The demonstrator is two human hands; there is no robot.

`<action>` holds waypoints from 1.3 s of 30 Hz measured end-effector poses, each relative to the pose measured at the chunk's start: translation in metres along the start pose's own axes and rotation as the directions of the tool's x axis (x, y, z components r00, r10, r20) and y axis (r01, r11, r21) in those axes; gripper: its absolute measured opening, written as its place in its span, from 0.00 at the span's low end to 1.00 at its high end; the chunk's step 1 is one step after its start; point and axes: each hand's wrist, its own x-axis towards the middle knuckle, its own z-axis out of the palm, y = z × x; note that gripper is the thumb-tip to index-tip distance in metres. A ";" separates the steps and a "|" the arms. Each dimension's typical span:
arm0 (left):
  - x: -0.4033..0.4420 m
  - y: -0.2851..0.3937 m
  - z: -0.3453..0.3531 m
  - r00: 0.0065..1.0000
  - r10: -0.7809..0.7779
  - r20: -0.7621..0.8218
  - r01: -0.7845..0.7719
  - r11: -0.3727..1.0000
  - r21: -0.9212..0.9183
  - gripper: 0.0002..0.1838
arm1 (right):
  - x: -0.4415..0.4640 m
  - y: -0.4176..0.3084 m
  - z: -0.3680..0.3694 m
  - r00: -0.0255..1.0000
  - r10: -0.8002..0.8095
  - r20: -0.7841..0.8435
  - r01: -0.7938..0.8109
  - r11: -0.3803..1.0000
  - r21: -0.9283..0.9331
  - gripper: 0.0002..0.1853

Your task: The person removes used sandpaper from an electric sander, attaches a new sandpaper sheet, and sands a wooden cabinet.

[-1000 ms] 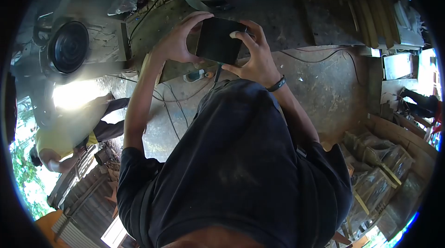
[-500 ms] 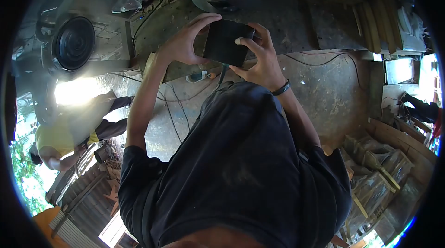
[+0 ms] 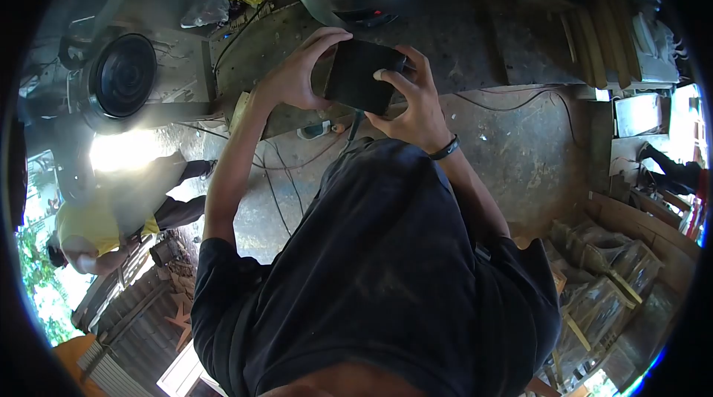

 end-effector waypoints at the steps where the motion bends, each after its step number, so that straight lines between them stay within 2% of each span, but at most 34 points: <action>1: 0.000 0.000 -0.001 1.000 -0.012 0.003 0.012 1.000 -0.010 0.59 | 0.001 0.000 0.000 1.000 0.002 -0.001 -0.002 1.000 0.007 0.30; 17: 0.000 0.000 -0.001 0.999 -0.032 0.001 0.032 0.999 0.006 0.58 | 0.002 -0.002 0.001 1.000 -0.007 -0.001 0.007 1.000 -0.026 0.30; 20: 0.002 -0.001 -0.001 1.000 -0.025 -0.005 0.025 1.000 -0.003 0.58 | 0.003 -0.003 0.002 1.000 -0.018 -0.014 0.018 1.000 -0.020 0.30; 22: 0.002 -0.001 0.000 1.000 -0.017 -0.015 0.017 1.000 -0.008 0.58 | 0.003 -0.005 0.002 0.999 0.038 -0.004 -0.038 0.999 0.034 0.30; 35: 0.000 0.000 0.001 0.999 -0.021 -0.032 0.021 1.000 0.013 0.57 | 0.003 0.002 0.000 1.000 0.003 0.005 -0.003 0.998 0.057 0.31; 39: -0.001 -0.005 0.005 0.999 -0.001 -0.054 0.001 1.000 -0.013 0.60 | 0.003 0.002 -0.002 1.000 -0.002 0.003 0.002 0.999 0.047 0.31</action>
